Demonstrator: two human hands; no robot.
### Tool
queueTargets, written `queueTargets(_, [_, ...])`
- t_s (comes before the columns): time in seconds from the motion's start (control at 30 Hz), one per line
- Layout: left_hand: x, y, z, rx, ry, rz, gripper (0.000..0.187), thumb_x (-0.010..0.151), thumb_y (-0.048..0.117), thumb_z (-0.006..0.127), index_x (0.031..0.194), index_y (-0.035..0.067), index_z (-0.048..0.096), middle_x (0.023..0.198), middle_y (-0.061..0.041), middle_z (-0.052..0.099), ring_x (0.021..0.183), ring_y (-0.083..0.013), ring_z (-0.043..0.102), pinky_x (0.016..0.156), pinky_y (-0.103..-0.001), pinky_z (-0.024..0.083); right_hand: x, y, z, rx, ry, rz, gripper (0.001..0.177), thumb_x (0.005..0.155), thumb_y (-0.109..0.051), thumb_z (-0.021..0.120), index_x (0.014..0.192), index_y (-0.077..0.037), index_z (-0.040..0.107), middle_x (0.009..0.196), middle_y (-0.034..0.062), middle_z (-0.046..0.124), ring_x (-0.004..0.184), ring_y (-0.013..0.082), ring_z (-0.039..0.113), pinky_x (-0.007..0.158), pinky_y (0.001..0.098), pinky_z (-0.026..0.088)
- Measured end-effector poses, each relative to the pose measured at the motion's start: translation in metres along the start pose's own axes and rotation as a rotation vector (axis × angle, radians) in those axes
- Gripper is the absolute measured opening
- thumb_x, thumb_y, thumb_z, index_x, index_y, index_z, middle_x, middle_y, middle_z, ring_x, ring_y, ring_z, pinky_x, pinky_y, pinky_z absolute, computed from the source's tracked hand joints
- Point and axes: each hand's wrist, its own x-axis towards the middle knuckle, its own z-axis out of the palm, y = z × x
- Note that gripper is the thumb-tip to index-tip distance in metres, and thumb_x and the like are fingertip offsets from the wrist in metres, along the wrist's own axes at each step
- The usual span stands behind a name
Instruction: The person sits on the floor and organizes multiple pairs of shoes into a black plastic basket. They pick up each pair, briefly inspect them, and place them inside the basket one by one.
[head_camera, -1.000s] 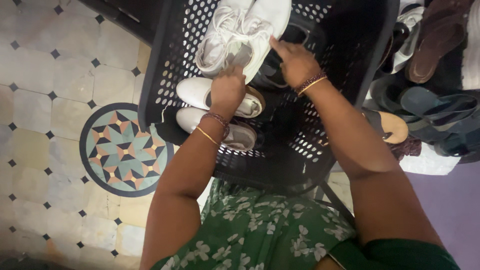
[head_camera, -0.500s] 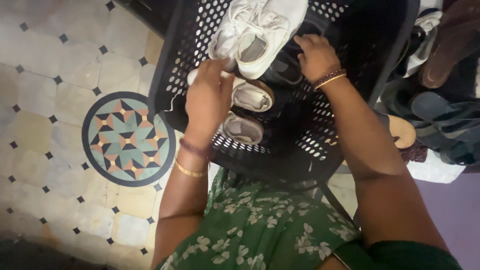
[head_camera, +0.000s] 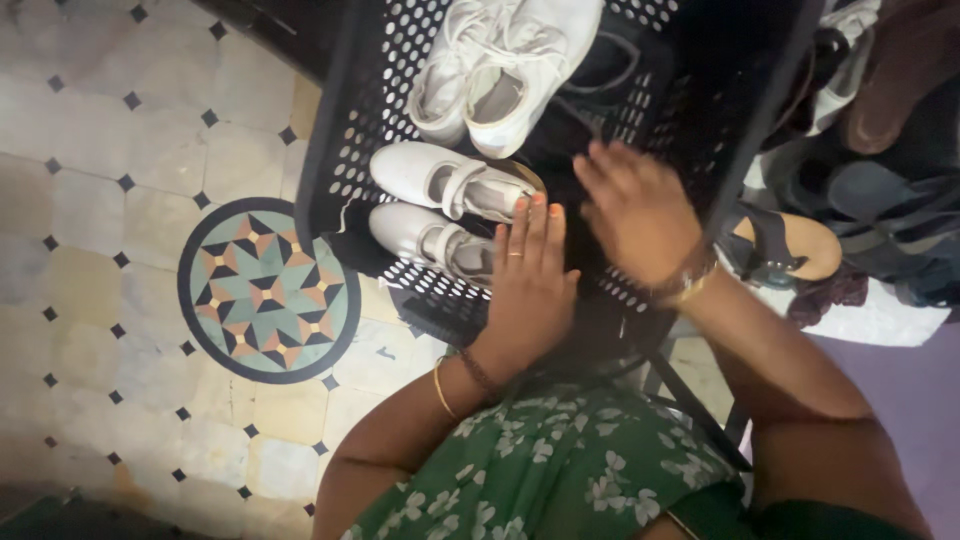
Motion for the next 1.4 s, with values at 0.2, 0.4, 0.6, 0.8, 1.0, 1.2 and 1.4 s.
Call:
queueTargets(0.2, [0.003, 0.021, 0.019, 0.032, 0.005, 0.1, 0.068, 0.096, 0.017, 0.053, 0.158, -0.007, 0.035, 0.167, -0.026, 0.031, 0.16, -0.0414, 0.025, 0.13, -0.06, 0.018, -0.06, -0.018, 0.0, -0.049, -0.061, 0.228, 0.058, 0.091, -0.029, 0.07, 0.141, -0.005, 0.057, 0.15, 0.0161, 0.053, 0.143, 0.0348, 0.044, 0.116, 0.0544, 0.036])
queueTargets(0.4, [0.005, -0.012, 0.007, 0.233, -0.025, 0.014, 0.059, 0.09, 0.019, 0.056, 0.146, 0.002, 0.049, 0.151, -0.024, 0.045, 0.147, -0.0415, 0.037, 0.121, -0.062, 0.025, -0.062, -0.015, 0.002, 0.016, -0.083, 0.19, 0.059, 0.092, -0.028, 0.067, 0.145, -0.006, 0.055, 0.153, 0.0166, 0.049, 0.143, 0.036, 0.043, 0.115, 0.0535, 0.037])
queueTargets(0.6, [0.03, -0.115, -0.028, 0.57, -0.145, 0.028, 0.024, 0.097, 0.021, 0.062, 0.118, 0.011, 0.067, 0.147, -0.021, 0.054, 0.141, -0.038, 0.047, 0.113, -0.059, 0.04, -0.035, -0.024, 0.015, 0.014, -0.151, 0.129, 0.059, 0.091, -0.029, 0.066, 0.145, -0.008, 0.054, 0.153, 0.0171, 0.05, 0.142, 0.0362, 0.044, 0.113, 0.0529, 0.037])
queueTargets(0.8, [0.043, -0.146, -0.03, 0.53, -0.061, 0.237, 0.038, 0.085, 0.017, 0.065, 0.123, 0.012, 0.063, 0.139, -0.02, 0.058, 0.134, -0.0385, 0.051, 0.106, -0.062, 0.04, -0.013, -0.032, 0.042, 0.059, -0.259, 0.113, 0.058, 0.09, -0.03, 0.067, 0.144, -0.011, 0.054, 0.148, 0.0191, 0.053, 0.137, 0.0383, 0.048, 0.11, 0.0511, 0.038])
queueTargets(1.0, [0.041, -0.183, -0.023, 0.477, -0.112, 0.045, 0.044, 0.092, 0.013, 0.063, 0.134, 0.006, 0.053, 0.139, -0.019, 0.059, 0.138, -0.0371, 0.05, 0.113, -0.059, 0.04, 0.004, -0.037, 0.062, 0.007, -0.264, 0.036, 0.061, 0.084, -0.029, 0.072, 0.141, -0.017, 0.056, 0.138, 0.0242, 0.058, 0.117, 0.0406, 0.061, 0.099, 0.0485, 0.049])
queueTargets(1.2, [0.054, -0.211, -0.032, 0.525, -0.093, 0.146, 0.049, 0.085, 0.01, 0.064, 0.133, 0.008, 0.058, 0.137, -0.018, 0.057, 0.133, -0.0365, 0.051, 0.109, -0.058, 0.039, 0.018, -0.033, 0.103, 0.012, -0.379, 0.111, 0.038, 0.087, -0.021, 0.071, 0.123, -0.014, 0.065, 0.109, 0.0176, 0.067, 0.091, 0.0356, 0.069, 0.073, 0.0478, 0.057])
queueTargets(1.4, [0.065, -0.214, -0.045, 0.329, -0.115, 0.196, 0.058, 0.077, 0.009, 0.071, 0.134, 0.013, 0.061, 0.136, -0.014, 0.059, 0.129, -0.0364, 0.052, 0.104, -0.054, 0.041, 0.024, -0.016, 0.114, 0.089, -0.29, 0.083, 0.014, 0.09, -0.023, 0.07, 0.099, -0.013, 0.071, 0.091, 0.0137, 0.069, 0.083, 0.0351, 0.069, 0.072, 0.0463, 0.056])
